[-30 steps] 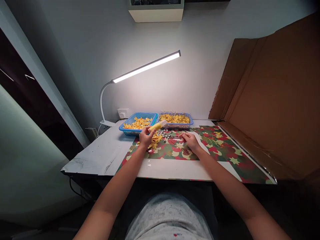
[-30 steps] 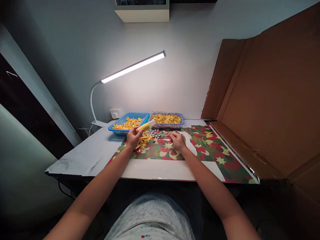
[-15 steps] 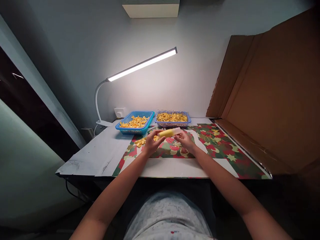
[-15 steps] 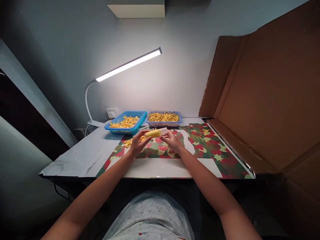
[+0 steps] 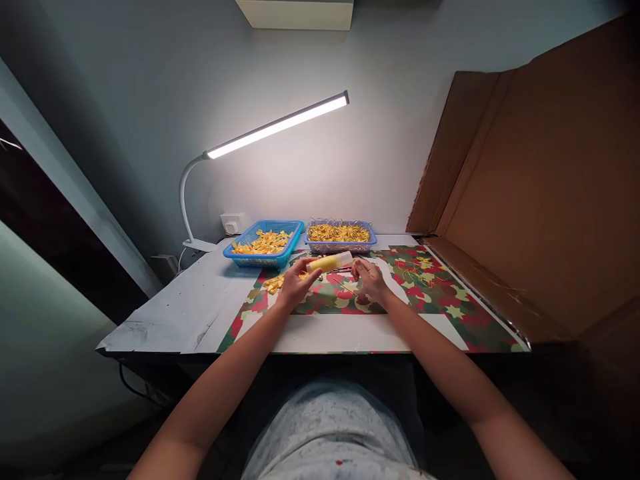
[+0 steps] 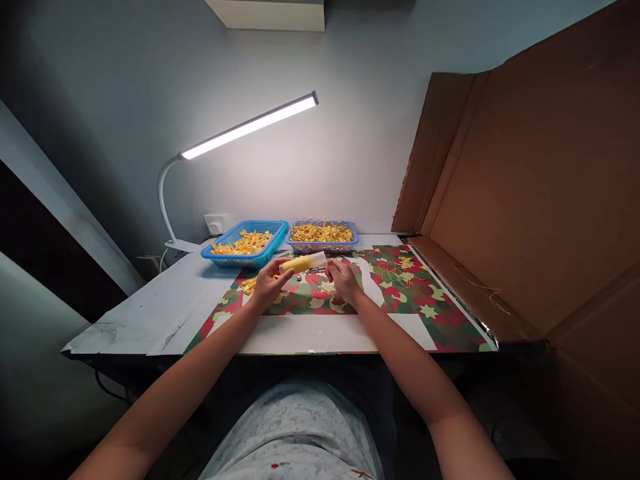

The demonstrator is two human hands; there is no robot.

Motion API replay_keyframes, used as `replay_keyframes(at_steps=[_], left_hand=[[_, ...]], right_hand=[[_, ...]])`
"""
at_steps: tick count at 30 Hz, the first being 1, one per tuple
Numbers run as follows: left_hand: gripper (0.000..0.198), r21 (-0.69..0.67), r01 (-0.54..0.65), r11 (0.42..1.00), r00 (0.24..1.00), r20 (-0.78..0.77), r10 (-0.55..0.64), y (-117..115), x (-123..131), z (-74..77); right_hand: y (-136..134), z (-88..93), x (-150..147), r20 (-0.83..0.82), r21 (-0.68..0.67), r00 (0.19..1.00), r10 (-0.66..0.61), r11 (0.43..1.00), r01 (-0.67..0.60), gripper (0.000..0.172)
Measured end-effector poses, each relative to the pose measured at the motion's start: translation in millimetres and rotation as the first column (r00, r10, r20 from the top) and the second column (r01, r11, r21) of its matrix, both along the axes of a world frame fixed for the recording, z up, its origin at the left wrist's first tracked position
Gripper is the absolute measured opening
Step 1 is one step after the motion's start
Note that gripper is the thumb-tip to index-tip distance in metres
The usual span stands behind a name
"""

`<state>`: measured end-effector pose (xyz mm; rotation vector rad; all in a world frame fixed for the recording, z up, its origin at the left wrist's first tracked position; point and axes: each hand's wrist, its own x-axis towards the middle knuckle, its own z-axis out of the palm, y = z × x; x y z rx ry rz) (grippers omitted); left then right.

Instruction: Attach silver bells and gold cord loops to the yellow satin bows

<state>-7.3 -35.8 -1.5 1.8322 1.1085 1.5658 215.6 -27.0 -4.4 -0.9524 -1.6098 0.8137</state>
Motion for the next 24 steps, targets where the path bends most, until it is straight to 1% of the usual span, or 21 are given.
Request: replay_keyframes(at_steps=[5,10,12,14,17,19,21,24], left_hand=[[0.040,0.015,0.035,0.999,0.999,0.037,-0.036,2,-1,-1.8],[0.044,0.050,0.097,0.994,0.995,0.033,-0.098,0,0,-2.5],[0.046,0.070,0.135,0.988,0.990,0.025,-0.137,-2,2,-1.5],[0.049,0.090,0.181,0.979,0.983,0.014,-0.183,-5,4,-0.1],[0.049,0.117,0.234,0.965,0.972,-0.010,-0.234,-7,7,1.8],[0.045,0.131,0.244,0.961,0.970,-0.036,-0.242,-9,7,2.8],[0.041,0.142,0.236,0.961,0.971,-0.071,-0.228,-12,7,4.1],[0.040,0.158,0.215,0.964,0.971,-0.136,-0.195,-15,7,6.8]], right_hand=[[-2,4.9,6,-0.021,0.077,0.988,-0.156,0.985,0.157,0.032],[-4,10.0,14,-0.063,0.161,0.936,-0.346,0.922,0.352,0.037],[-8,13.5,14,-0.041,0.214,0.928,-0.371,0.904,0.370,0.037],[-14,16.6,11,0.030,0.277,0.944,-0.328,0.910,0.308,0.038],[-18,18.3,4,0.214,0.323,0.962,-0.169,0.942,0.093,0.041],[-18,17.1,1,0.320,0.313,0.944,-0.076,0.949,-0.030,0.034],[-17,15.5,1,0.379,0.313,0.925,-0.034,0.945,-0.093,0.028],[-17,14.5,3,0.408,0.349,0.912,-0.034,0.929,-0.122,0.031]])
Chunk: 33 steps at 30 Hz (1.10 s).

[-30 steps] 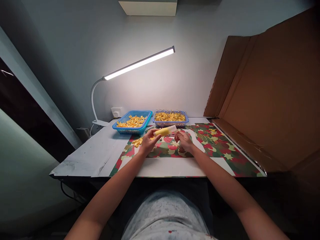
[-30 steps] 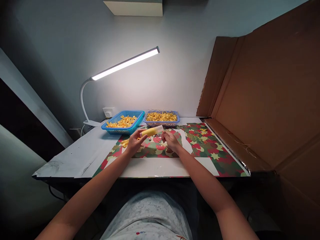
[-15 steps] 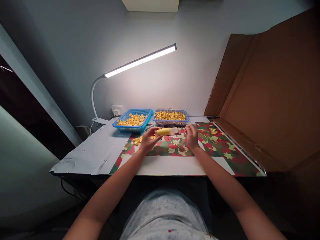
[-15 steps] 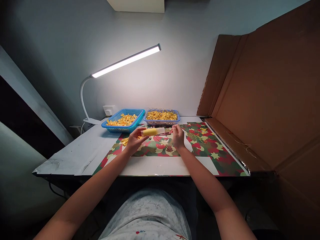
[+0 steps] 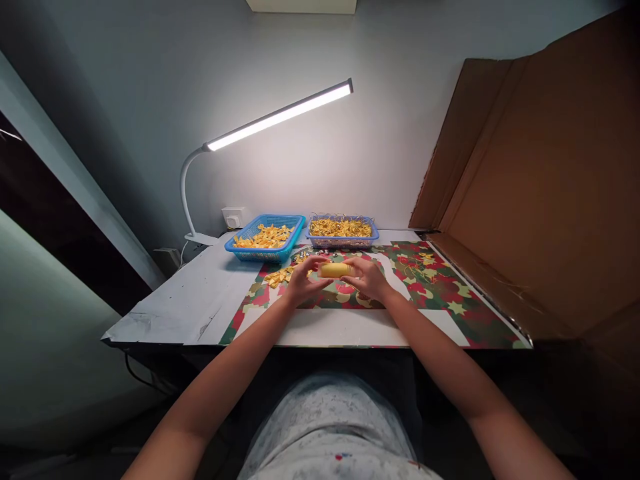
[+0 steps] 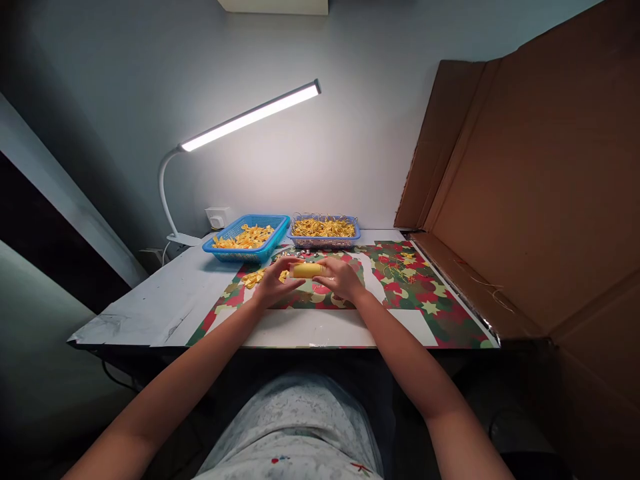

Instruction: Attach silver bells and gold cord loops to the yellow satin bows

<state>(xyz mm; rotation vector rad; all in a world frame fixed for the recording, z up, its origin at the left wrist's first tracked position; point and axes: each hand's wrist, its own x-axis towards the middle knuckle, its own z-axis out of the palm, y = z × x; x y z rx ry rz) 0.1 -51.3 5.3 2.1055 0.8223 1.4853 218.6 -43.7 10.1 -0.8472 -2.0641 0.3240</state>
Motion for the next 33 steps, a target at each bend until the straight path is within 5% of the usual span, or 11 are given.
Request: replay_keyframes(at_steps=[13,24,29,33], left_hand=[[0.016,-0.028,-0.014,0.999,0.999,-0.051,0.013,-1,1,4.2],[0.027,-0.326,-0.063,0.943,0.978,0.167,0.123,25,-11,-15.6],[0.028,-0.402,0.045,0.915,0.971,0.231,0.054,19,-10,-10.0],[0.053,-0.427,0.203,0.881,0.964,0.245,-0.104,5,0,-0.5]], right_hand=[[-3,-1.2,-3,0.111,0.104,0.991,0.077,0.991,-0.088,0.029],[-10,6.1,-4,-0.023,0.010,0.995,0.102,0.995,-0.102,0.033],[-10,5.4,-4,-0.153,-0.111,0.987,0.054,0.991,-0.071,0.045],[-4,0.3,-4,-0.184,-0.266,0.981,0.062,0.958,-0.110,0.052]])
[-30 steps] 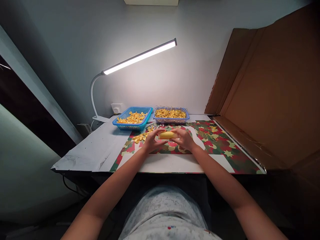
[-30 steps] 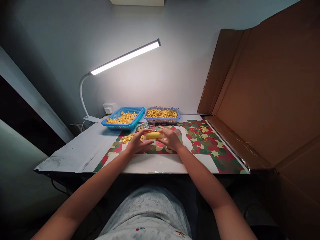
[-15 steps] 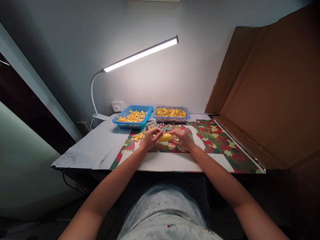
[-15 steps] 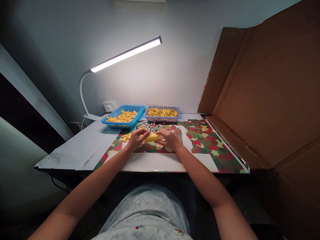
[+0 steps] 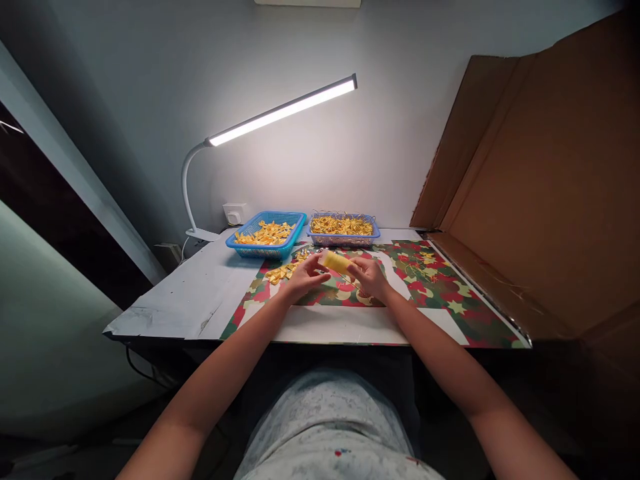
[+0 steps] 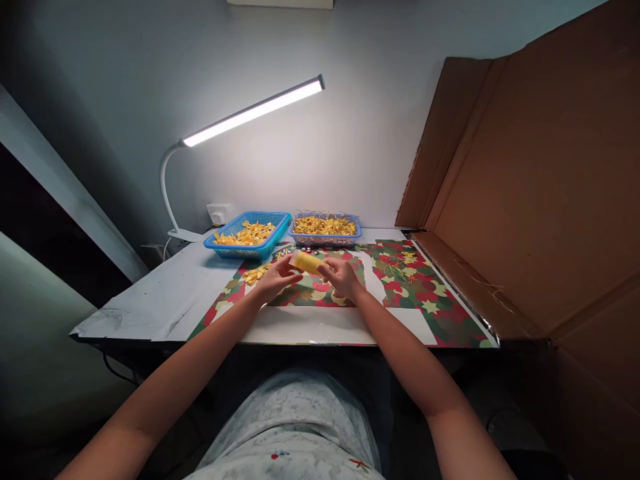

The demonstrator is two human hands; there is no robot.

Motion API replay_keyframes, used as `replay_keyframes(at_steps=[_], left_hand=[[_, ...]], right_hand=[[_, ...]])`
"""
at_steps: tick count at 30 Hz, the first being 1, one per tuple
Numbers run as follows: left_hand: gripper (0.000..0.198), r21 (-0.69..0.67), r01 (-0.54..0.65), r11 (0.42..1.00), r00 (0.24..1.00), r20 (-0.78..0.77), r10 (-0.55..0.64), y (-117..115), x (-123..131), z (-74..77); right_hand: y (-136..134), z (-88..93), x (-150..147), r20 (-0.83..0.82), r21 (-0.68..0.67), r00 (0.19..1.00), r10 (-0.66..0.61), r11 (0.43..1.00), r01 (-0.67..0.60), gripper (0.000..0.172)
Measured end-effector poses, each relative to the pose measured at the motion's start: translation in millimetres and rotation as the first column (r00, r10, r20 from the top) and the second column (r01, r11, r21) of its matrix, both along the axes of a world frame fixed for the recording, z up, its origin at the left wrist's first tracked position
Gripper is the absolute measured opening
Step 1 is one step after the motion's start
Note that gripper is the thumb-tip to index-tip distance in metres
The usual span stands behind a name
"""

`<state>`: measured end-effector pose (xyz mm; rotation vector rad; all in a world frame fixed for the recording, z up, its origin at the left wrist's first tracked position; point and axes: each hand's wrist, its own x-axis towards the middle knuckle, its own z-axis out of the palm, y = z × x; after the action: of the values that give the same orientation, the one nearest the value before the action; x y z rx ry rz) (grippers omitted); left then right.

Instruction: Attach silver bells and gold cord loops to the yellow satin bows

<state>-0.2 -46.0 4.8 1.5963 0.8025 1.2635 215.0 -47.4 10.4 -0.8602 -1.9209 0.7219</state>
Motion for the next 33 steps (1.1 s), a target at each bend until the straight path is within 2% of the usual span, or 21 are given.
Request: replay_keyframes(at_steps=[2,5,7,10,14,20,26,29,33], left_hand=[[0.056,-0.017,0.053,0.998,0.999,0.009,-0.053,-5,3,3.2],[0.043,-0.036,0.081,0.996,0.997,0.020,-0.080,-7,4,4.6],[0.037,-0.046,0.085,0.995,0.996,0.023,-0.084,-5,3,4.0],[0.040,-0.053,0.088,0.995,0.996,0.029,-0.087,-2,1,3.3],[0.045,-0.072,0.113,0.991,0.993,0.021,-0.112,-2,-2,3.2],[0.024,-0.121,0.175,0.977,0.984,-0.022,-0.179,4,-7,-5.3],[0.031,-0.173,0.109,0.979,0.992,0.087,-0.095,17,-7,-13.5],[0.033,-0.196,0.062,0.979,0.984,0.178,-0.027,22,-9,-12.1],[0.034,-0.236,0.015,0.972,0.958,0.281,0.054,27,-15,-8.5]], right_hand=[[4,-3.9,-1,0.004,-0.071,0.999,0.041,0.997,-0.041,0.054],[8,-9.6,-4,0.001,-0.156,0.996,0.090,0.984,-0.089,0.049],[9,-11.8,-5,-0.010,-0.201,0.995,0.099,0.975,-0.099,0.045],[10,-12.2,-5,-0.035,-0.258,0.996,0.087,0.962,-0.093,0.042],[12,-9.6,-2,-0.069,-0.287,0.997,0.034,0.956,-0.053,0.040],[13,-8.3,0,-0.084,-0.280,0.996,-0.032,0.960,0.007,0.035],[15,-10.7,0,-0.146,-0.332,0.982,-0.120,0.941,0.065,0.031],[19,-7.7,3,-0.240,-0.387,0.955,-0.174,0.920,0.070,0.035],[21,3.3,10,-0.401,-0.447,0.890,-0.216,0.894,0.016,0.043]])
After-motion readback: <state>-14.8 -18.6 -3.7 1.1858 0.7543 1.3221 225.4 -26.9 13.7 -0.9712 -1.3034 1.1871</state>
